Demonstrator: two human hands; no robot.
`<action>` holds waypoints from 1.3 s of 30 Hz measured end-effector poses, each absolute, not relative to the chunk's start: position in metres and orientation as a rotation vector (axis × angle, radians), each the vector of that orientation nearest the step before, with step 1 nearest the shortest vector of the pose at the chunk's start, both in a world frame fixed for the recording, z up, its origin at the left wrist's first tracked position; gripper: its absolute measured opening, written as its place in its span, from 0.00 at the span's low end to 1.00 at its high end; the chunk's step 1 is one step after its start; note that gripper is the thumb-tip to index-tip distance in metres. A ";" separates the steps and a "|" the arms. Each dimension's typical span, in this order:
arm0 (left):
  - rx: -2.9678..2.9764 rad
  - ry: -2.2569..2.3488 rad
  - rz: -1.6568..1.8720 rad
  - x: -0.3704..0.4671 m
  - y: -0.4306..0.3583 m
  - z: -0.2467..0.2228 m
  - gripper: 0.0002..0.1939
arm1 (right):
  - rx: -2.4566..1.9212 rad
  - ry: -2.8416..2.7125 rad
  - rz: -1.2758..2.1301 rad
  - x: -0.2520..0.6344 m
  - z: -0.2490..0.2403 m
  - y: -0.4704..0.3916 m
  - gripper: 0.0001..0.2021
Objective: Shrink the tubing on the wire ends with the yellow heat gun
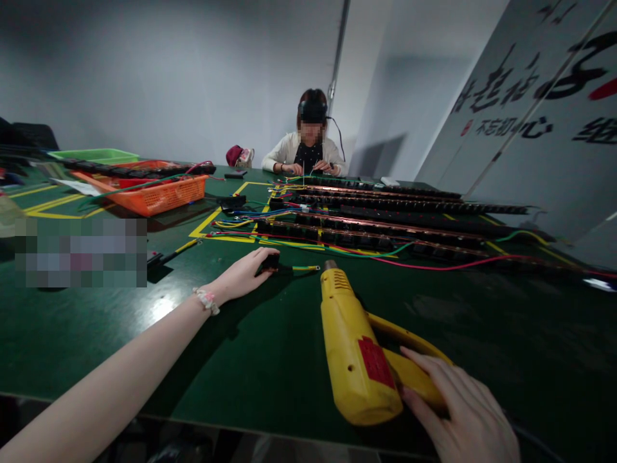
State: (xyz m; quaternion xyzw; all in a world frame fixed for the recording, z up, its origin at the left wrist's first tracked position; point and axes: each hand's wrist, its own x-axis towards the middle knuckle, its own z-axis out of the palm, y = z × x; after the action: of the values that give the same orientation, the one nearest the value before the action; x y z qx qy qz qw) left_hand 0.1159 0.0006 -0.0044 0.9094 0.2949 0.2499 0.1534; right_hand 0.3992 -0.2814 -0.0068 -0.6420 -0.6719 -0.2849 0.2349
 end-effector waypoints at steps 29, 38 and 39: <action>2.613 0.850 0.740 0.118 0.002 -0.005 0.24 | -1.591 -1.879 -0.698 0.306 -0.025 -0.268 0.20; 2.571 0.833 0.699 0.117 0.000 -0.002 0.26 | -1.488 -1.971 -0.730 0.311 -0.021 -0.265 0.24; 2.572 0.833 0.699 0.117 0.000 -0.002 0.26 | -1.476 -1.970 -0.726 0.313 -0.018 -0.265 0.23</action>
State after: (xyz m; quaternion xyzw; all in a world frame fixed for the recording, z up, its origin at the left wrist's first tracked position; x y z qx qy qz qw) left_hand 0.1166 -0.0001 -0.0021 0.9071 0.2937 0.2464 0.1739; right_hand 0.3131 -0.2645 -0.0184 -0.5516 -0.7361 -0.2712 0.2835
